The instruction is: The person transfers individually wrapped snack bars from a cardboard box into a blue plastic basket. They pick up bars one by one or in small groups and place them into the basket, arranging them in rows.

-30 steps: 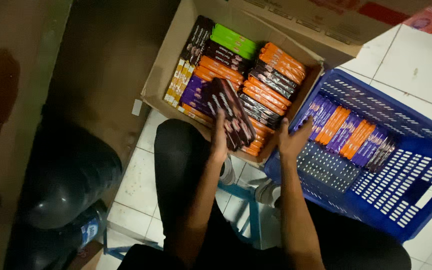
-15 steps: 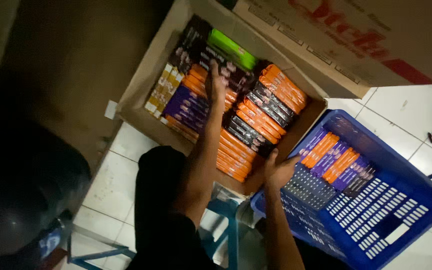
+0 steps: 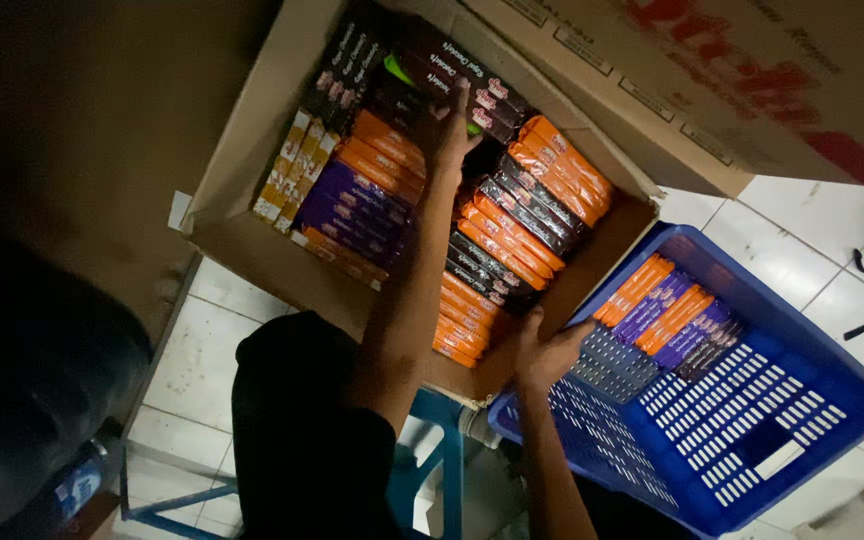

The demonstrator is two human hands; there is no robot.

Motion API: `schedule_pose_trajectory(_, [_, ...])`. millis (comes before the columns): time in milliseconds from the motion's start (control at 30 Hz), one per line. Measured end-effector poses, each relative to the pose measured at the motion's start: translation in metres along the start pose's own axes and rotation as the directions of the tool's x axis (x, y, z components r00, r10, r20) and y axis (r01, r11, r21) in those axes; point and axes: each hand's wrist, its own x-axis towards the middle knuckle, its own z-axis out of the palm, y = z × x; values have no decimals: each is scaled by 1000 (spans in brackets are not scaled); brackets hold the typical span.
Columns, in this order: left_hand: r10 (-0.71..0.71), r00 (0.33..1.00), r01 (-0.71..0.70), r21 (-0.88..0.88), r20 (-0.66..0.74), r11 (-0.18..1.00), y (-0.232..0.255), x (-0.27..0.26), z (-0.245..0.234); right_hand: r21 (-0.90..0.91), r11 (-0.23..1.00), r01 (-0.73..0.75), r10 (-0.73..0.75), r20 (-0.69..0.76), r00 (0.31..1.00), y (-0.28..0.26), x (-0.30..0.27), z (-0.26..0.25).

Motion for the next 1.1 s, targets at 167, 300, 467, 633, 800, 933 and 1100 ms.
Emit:
schedule_pose_trajectory(167, [6,1000,-5,81,-6,997,1,-10,5,30,999,-39,39,10,999,-17,0,-7])
schedule_pose_trajectory(300, [-59,997,49,198,47,979,11,-13,3,77,997,-13,12,10,1000,-18,0,-7])
schedule_pose_trajectory(467, [-124,972,65,277,201,959,-4,-2,-13,-5,992,-123,124,28,992,-18,2,-5])
schedule_pose_trajectory(633, [138,930,-225,231,339,947,-54,-28,-35,-156,982,-103,106,9,994,-1,2,8])
schedule_pose_trajectory(800, [528,669,-742,517,523,428,-19,-174,-66,-247,960,-130,134,-1,991,32,11,36])
schedule_pose_trajectory(933, [497,671,-740,470,549,480,-78,-239,-111,-164,979,-122,128,24,992,21,9,34])
schedule_pose_trajectory(1100, [251,516,-802,359,819,478,-133,-302,-181,244,952,-186,125,243,962,-1,2,-3])
